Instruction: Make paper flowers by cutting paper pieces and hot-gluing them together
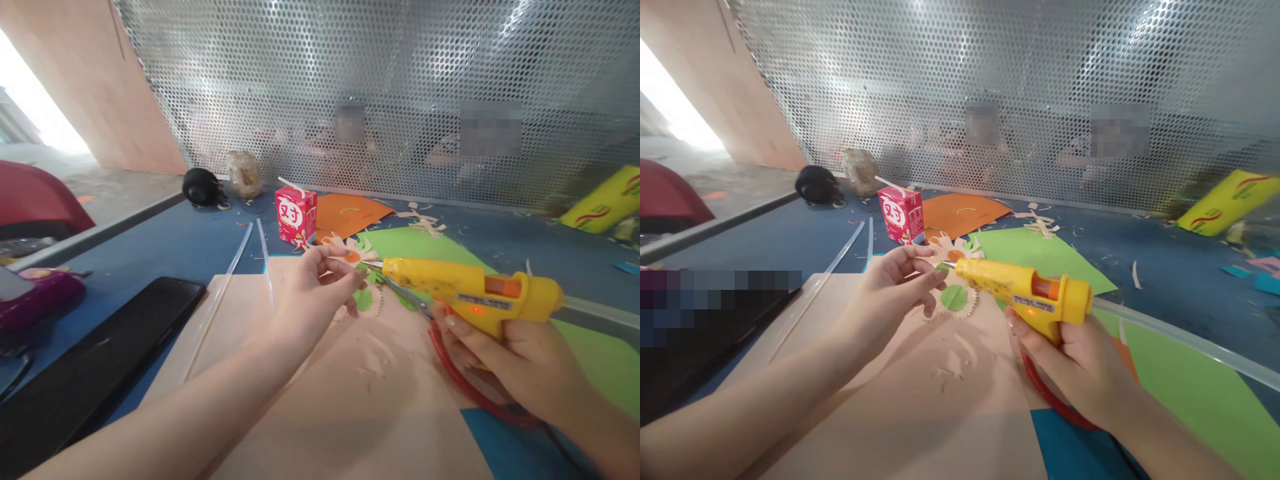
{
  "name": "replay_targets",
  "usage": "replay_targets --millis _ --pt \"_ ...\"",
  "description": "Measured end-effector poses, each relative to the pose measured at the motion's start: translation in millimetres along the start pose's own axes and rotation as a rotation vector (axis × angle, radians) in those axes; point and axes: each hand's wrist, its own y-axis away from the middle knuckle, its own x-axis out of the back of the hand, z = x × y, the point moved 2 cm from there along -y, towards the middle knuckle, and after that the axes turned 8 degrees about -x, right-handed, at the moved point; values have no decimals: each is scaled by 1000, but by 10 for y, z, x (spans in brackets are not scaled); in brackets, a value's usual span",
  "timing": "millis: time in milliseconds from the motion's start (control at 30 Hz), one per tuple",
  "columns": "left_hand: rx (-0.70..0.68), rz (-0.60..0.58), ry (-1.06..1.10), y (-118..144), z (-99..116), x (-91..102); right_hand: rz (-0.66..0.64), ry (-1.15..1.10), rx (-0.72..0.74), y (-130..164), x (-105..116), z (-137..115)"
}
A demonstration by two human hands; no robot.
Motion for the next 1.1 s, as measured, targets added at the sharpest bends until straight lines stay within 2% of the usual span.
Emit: replay_targets --millis 400,667,867,967,1100 --pt "-6 -10 -16 0 4 -1 -8 51 47 14 5 37" --pt "1 -10 -17 10 17 -13 61 128 133 -2 31 -33" --pt "-8 -15 -29 19 10 -3 29 179 155 3 42 -5" --pt "-12 -13 -29 9 6 8 41 165 140 3 38 10" --pt "-24 -12 -20 2 2 17 -7 156 92 8 19 39"
